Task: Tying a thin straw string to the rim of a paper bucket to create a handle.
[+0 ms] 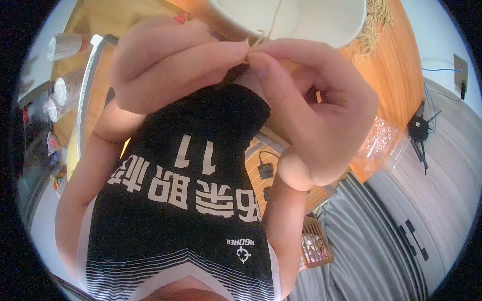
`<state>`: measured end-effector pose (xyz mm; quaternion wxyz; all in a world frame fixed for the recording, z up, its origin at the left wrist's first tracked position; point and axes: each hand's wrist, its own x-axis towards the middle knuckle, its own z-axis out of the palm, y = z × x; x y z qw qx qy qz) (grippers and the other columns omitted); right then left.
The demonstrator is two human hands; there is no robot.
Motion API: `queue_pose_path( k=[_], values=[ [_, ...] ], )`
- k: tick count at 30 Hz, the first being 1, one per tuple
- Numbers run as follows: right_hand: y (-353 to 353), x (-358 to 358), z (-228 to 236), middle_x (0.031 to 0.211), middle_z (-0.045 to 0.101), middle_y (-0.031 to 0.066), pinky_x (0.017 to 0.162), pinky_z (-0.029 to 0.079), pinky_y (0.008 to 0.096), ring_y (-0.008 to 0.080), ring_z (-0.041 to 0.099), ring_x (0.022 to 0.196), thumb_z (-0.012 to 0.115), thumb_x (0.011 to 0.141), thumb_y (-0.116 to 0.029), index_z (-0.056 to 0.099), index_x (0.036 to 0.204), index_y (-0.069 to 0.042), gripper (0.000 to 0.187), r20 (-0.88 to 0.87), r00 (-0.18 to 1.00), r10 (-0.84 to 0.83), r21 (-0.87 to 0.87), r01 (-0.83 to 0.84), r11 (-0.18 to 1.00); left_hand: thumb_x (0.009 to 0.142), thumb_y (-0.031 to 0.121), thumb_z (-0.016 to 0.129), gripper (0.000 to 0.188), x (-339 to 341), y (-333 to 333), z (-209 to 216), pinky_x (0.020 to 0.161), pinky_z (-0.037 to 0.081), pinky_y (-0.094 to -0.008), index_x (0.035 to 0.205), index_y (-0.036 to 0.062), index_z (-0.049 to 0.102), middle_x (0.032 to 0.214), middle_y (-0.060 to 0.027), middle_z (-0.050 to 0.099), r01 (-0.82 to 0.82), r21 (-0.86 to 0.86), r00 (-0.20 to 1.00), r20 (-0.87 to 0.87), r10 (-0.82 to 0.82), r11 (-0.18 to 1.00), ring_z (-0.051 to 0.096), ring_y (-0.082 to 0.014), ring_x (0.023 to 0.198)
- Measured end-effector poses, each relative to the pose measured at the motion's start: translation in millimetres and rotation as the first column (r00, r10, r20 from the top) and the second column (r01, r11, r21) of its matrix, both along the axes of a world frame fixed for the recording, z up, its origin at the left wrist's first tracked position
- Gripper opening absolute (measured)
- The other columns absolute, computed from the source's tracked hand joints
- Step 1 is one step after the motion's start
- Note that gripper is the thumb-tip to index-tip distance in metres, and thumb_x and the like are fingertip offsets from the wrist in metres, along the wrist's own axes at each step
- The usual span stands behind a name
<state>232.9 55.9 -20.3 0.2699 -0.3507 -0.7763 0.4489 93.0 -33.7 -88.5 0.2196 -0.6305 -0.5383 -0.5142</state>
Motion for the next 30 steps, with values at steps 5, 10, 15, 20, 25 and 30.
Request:
queue_pose_path(
  k=[5,10,15,20,25,30],
  values=[
    [0,0,0,0.058,0.047,-0.0055,0.047,0.022,0.0174,0.0004,0.034,0.051,0.058,0.083,-0.007,0.062,0.082,0.001,0.009,0.031,0.999,-0.021,-0.085,0.023,0.996,0.062,0.009,0.075,0.025,0,9,-4,0.059,0.043,-0.0232,0.086,0.0085,0.073,0.075,-0.0007,0.063,-0.021,0.135,1.000,-0.015,0.023,0.991,0.055,-0.0125,0.062],
    [0,0,-9,0.057,0.045,-0.0061,0.045,0.019,0.0166,-0.0007,0.033,0.050,0.058,0.084,-0.007,0.058,0.083,0.000,0.008,-0.151,0.988,0.012,-0.207,-0.044,0.977,0.062,0.011,0.076,0.022,-3,8,-4,0.062,0.045,-0.0248,0.083,0.0087,0.072,0.077,-0.0019,0.064,-0.027,0.132,0.996,-0.077,0.038,0.991,0.057,-0.0140,0.066],
    [7,1,-9,0.059,0.052,-0.0062,0.048,0.025,0.0139,-0.0022,0.040,0.052,0.066,0.081,0.002,0.063,0.087,0.002,0.007,-0.244,0.969,0.028,-0.355,-0.116,0.928,0.068,0.006,0.078,0.021,-10,-2,-1,0.064,0.049,-0.0269,0.087,0.0074,0.071,0.082,-0.0038,0.066,0.104,0.049,0.994,-0.038,-0.102,0.993,0.061,-0.0159,0.071],
    [8,3,-8,0.059,0.052,-0.0056,0.048,0.025,0.0142,-0.0021,0.041,0.052,0.065,0.081,0.002,0.063,0.087,0.003,0.007,-0.219,0.975,0.028,-0.326,-0.100,0.940,0.069,0.000,0.077,0.023,-3,7,-1,0.062,0.052,-0.0253,0.091,0.0026,0.070,0.082,-0.0072,0.066,0.117,0.071,0.979,0.158,-0.127,0.991,0.064,-0.0183,0.070],
    [-1,-5,-15,0.056,0.043,-0.0076,0.046,0.017,0.0180,-0.0009,0.030,0.050,0.060,0.086,-0.011,0.060,0.082,-0.001,0.011,-0.161,0.987,-0.009,-0.158,-0.017,0.987,0.058,0.001,0.074,0.021,-8,15,0,0.049,0.048,-0.0242,0.079,0.0052,0.070,0.071,-0.0030,0.064,0.062,0.198,0.984,0.150,-0.093,0.978,0.061,-0.0146,0.058],
    [0,-5,-13,0.060,0.050,-0.0052,0.047,0.023,0.0165,-0.0005,0.037,0.052,0.063,0.086,-0.008,0.062,0.087,0.000,0.008,-0.200,0.980,-0.023,-0.123,-0.001,0.992,0.069,-0.006,0.076,0.023,-8,3,1,0.059,0.052,-0.0238,0.091,-0.0012,0.070,0.084,-0.0105,0.067,0.130,0.004,0.981,0.145,-0.129,0.992,0.065,-0.0168,0.069]
  ],
)
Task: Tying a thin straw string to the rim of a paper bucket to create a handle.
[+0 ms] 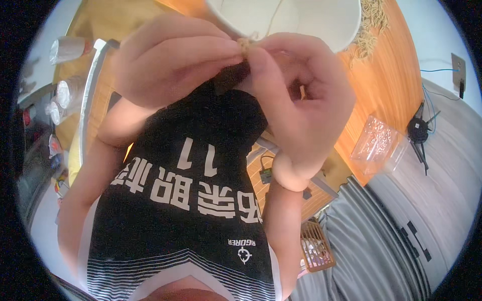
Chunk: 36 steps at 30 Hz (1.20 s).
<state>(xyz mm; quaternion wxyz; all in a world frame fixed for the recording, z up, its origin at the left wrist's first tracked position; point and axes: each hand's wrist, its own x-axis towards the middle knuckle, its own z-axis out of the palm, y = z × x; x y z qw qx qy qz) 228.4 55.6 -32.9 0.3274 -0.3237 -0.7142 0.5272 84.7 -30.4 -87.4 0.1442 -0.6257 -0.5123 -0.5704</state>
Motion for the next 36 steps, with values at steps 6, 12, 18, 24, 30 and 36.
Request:
queue_pose_path(
  k=[6,12,18,24,30,36],
  values=[
    [-4,24,-31,0.064,0.058,-0.0005,0.049,0.037,0.0173,0.0043,0.050,0.053,0.064,0.090,-0.013,0.063,0.097,0.001,0.015,0.044,0.995,0.087,-0.308,-0.069,0.949,0.071,-0.007,0.075,0.019,12,-16,3,0.054,0.043,-0.0193,0.088,-0.0002,0.069,0.085,-0.0075,0.066,0.040,-0.316,0.886,0.450,0.112,0.948,0.055,-0.0096,0.060],
    [-24,5,-49,0.058,0.057,-0.0009,0.041,0.032,0.0162,0.0024,0.047,0.045,0.066,0.089,-0.012,0.065,0.106,0.003,0.023,-0.228,0.972,-0.060,-0.496,-0.063,0.866,0.071,-0.003,0.076,0.017,22,-7,-16,0.044,0.030,-0.0177,0.086,0.0027,0.072,0.076,-0.0009,0.064,0.078,-0.196,0.750,0.658,0.072,0.977,0.041,-0.0010,0.050],
    [-25,-5,-32,0.056,0.057,-0.0037,0.043,0.030,0.0144,-0.0021,0.046,0.047,0.072,0.083,-0.006,0.069,0.093,0.003,0.014,-0.098,0.976,-0.196,-0.055,0.191,0.980,0.073,-0.003,0.076,0.017,22,-4,-14,0.045,0.030,-0.0170,0.088,0.0022,0.072,0.077,-0.0009,0.064,0.074,-0.210,0.748,0.658,0.084,0.975,0.041,-0.0007,0.050],
    [-32,-13,-26,0.059,0.061,-0.0017,0.044,0.033,0.0141,-0.0011,0.048,0.047,0.070,0.085,-0.005,0.068,0.093,0.003,0.012,-0.089,0.974,-0.208,-0.157,0.193,0.969,0.074,-0.002,0.076,0.016,24,-6,-13,0.045,0.030,-0.0166,0.089,0.0022,0.072,0.076,-0.0002,0.063,0.077,-0.228,0.725,0.682,0.102,0.971,0.042,-0.0006,0.051],
    [-32,-7,-29,0.069,0.064,0.0004,0.046,0.036,0.0141,-0.0002,0.050,0.051,0.069,0.085,-0.004,0.067,0.092,0.002,0.009,-0.109,0.962,-0.251,-0.139,0.235,0.962,0.075,0.001,0.076,0.014,22,-9,-14,0.044,0.029,-0.0176,0.088,0.0035,0.072,0.074,0.0012,0.063,0.085,-0.250,0.667,0.734,0.131,0.965,0.042,-0.0010,0.051],
    [-19,-1,-17,0.067,0.061,0.0010,0.052,0.034,0.0152,0.0019,0.047,0.055,0.070,0.084,-0.002,0.066,0.090,0.001,0.008,-0.042,0.978,-0.205,0.301,0.208,0.931,0.076,0.004,0.076,0.012,23,-5,-13,0.045,0.031,-0.0184,0.087,0.0045,0.072,0.070,0.0012,0.061,0.071,-0.204,0.673,0.733,0.104,0.976,0.043,-0.0019,0.051]
  ],
)
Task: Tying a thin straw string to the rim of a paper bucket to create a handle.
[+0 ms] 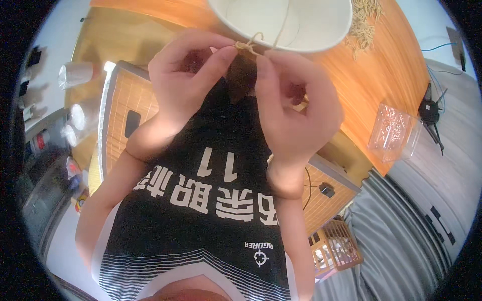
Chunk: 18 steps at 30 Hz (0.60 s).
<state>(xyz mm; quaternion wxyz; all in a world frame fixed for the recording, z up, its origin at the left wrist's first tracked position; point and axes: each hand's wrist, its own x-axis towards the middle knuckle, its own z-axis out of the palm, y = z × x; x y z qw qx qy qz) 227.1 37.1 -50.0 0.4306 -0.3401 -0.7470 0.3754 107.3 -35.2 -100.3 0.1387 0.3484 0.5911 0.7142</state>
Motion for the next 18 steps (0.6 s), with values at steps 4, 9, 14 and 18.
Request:
queue_pose_path(
  k=[4,9,14,18],
  values=[
    [13,3,-10,0.079,0.065,0.0066,0.061,0.044,0.0191,0.0092,0.058,0.068,0.071,0.079,0.002,0.065,0.089,0.000,0.012,0.073,0.986,0.149,0.167,-0.160,0.973,0.074,0.007,0.077,0.013,1,1,-1,0.045,0.033,-0.0189,0.086,0.0050,0.072,0.067,0.0008,0.060,-0.003,-0.013,0.999,-0.043,0.003,1.000,0.046,-0.0035,0.050],
    [11,3,-23,0.084,0.066,0.0106,0.071,0.049,0.0231,0.0152,0.063,0.078,0.070,0.078,0.004,0.064,0.090,0.000,0.014,-0.082,0.964,0.254,0.166,-0.238,0.957,0.081,-0.001,0.071,0.011,1,-6,4,0.058,0.039,-0.0157,0.092,0.0008,0.068,0.080,0.0005,0.062,0.078,-0.115,0.996,-0.034,-0.083,0.990,0.051,-0.0022,0.066],
    [-5,5,-27,0.092,0.067,0.0145,0.076,0.051,0.0247,0.0153,0.063,0.083,0.064,0.082,0.008,0.058,0.097,0.004,0.016,-0.332,0.928,0.169,-0.177,-0.238,0.955,0.081,-0.001,0.071,0.011,1,-6,2,0.057,0.039,-0.0156,0.091,0.0015,0.068,0.080,0.0007,0.061,0.078,-0.111,0.992,-0.087,-0.088,0.991,0.051,-0.0021,0.065],
    [-7,3,-28,0.095,0.067,0.0186,0.076,0.053,0.0257,0.0162,0.064,0.083,0.064,0.082,0.008,0.056,0.095,0.005,0.015,-0.404,0.903,0.148,-0.244,-0.262,0.933,0.081,-0.002,0.070,0.011,2,-6,-1,0.058,0.039,-0.0154,0.092,0.0015,0.068,0.080,0.0007,0.061,0.067,-0.114,0.994,-0.078,-0.076,0.991,0.051,-0.0019,0.066]
  ],
)
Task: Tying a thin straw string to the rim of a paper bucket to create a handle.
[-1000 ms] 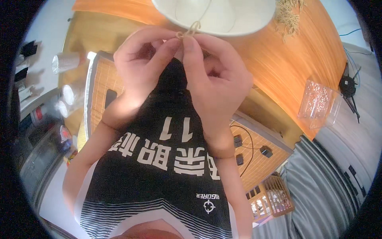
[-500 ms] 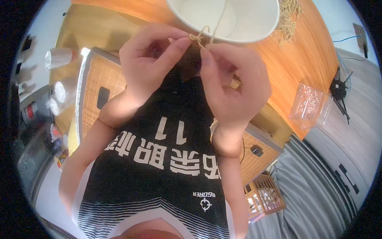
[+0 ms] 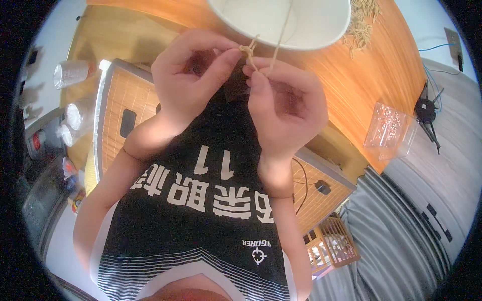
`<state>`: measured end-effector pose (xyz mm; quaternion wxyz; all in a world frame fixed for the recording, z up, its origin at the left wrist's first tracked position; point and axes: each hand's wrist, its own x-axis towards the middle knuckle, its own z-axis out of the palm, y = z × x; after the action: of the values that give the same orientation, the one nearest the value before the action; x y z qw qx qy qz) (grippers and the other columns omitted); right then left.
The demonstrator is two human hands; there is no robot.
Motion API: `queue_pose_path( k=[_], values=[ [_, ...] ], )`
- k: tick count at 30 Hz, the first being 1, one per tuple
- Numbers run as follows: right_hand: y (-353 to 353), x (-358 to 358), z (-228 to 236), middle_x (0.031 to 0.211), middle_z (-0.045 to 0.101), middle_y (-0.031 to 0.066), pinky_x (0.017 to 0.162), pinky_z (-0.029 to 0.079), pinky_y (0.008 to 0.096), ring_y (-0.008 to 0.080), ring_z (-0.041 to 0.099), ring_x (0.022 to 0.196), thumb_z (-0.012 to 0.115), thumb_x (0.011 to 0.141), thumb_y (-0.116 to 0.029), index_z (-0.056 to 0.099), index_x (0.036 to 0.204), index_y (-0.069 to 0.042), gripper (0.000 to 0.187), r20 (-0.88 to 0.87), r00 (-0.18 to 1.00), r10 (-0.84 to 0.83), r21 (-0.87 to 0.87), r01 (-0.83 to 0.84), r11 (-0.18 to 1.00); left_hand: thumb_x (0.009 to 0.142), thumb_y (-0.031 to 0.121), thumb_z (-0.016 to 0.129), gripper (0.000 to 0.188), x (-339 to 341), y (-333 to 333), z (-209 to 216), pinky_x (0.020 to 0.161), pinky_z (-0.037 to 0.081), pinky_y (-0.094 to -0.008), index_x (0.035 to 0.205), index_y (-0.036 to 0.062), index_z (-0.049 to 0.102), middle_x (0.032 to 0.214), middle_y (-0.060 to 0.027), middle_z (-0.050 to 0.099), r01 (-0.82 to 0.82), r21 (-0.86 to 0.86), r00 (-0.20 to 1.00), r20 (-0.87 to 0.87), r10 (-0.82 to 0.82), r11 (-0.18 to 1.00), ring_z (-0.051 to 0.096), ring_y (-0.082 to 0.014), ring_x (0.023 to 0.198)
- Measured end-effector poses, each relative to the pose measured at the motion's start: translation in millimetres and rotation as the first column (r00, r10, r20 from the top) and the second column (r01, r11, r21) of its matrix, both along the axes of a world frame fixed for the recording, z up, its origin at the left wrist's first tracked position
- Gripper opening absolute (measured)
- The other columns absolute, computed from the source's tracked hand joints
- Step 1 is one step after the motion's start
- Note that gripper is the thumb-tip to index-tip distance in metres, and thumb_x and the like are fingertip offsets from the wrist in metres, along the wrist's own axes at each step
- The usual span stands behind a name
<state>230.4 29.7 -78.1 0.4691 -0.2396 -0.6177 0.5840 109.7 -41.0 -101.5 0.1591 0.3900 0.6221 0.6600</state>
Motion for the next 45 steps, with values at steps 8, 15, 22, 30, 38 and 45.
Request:
queue_pose_path(
  k=[8,15,22,30,38,45],
  values=[
    [5,-4,3,0.097,0.065,0.0287,0.074,0.059,0.0389,0.0307,0.068,0.092,0.060,0.084,0.001,0.050,0.088,0.003,0.011,0.000,1.000,0.027,0.008,-0.027,1.000,0.073,0.007,0.076,0.010,2,9,0,0.044,0.033,-0.0190,0.081,0.0061,0.070,0.065,0.0009,0.061,-0.100,0.129,0.995,0.041,0.095,0.987,0.048,-0.0042,0.047],
    [2,2,2,0.100,0.064,0.0284,0.070,0.059,0.0358,0.0303,0.067,0.094,0.057,0.085,-0.001,0.048,0.089,0.002,0.010,0.142,0.990,0.005,-0.008,-0.004,1.000,0.082,0.001,0.071,0.010,-1,0,0,0.056,0.039,-0.0160,0.091,0.0021,0.067,0.079,0.0006,0.060,-0.010,0.009,1.000,0.013,0.010,1.000,0.050,-0.0020,0.064],
    [-1,0,3,0.103,0.064,0.0244,0.058,0.055,0.0289,0.0248,0.066,0.080,0.055,0.091,-0.006,0.049,0.095,-0.002,0.008,0.011,0.994,-0.112,-0.078,0.112,0.991,0.082,0.000,0.071,0.011,4,4,2,0.057,0.039,-0.0154,0.092,0.0011,0.066,0.079,0.0009,0.062,0.002,0.080,0.996,0.083,-0.009,0.997,0.051,-0.0017,0.064],
    [-3,-6,5,0.102,0.063,0.0251,0.061,0.056,0.0327,0.0287,0.067,0.087,0.050,0.095,-0.009,0.045,0.102,-0.003,0.011,-0.098,0.995,-0.002,-0.226,-0.020,0.974,0.083,-0.001,0.069,0.010,4,3,2,0.058,0.040,-0.0152,0.093,0.0007,0.066,0.081,0.0001,0.064,0.026,0.062,0.989,0.147,-0.035,0.998,0.053,-0.0024,0.065],
    [-4,-9,-3,0.106,0.062,0.0294,0.068,0.058,0.0365,0.0335,0.068,0.088,0.048,0.095,-0.007,0.045,0.103,-0.001,0.010,-0.102,0.994,-0.031,-0.070,0.024,0.997,0.085,-0.001,0.068,0.010,4,4,3,0.060,0.044,-0.0161,0.095,0.0004,0.065,0.080,-0.0004,0.065,0.035,0.044,0.989,0.142,-0.041,0.998,0.057,-0.0032,0.069],
    [-7,-6,4,0.106,0.061,0.0316,0.071,0.058,0.0382,0.0364,0.067,0.090,0.047,0.093,-0.004,0.043,0.098,-0.001,0.007,0.093,0.993,-0.073,-0.045,0.077,0.996,0.085,0.000,0.067,0.010,3,4,4,0.061,0.046,-0.0176,0.094,-0.0003,0.064,0.080,-0.0030,0.067,0.049,0.050,0.985,0.162,-0.057,0.998,0.060,-0.0048,0.070]
  ],
)
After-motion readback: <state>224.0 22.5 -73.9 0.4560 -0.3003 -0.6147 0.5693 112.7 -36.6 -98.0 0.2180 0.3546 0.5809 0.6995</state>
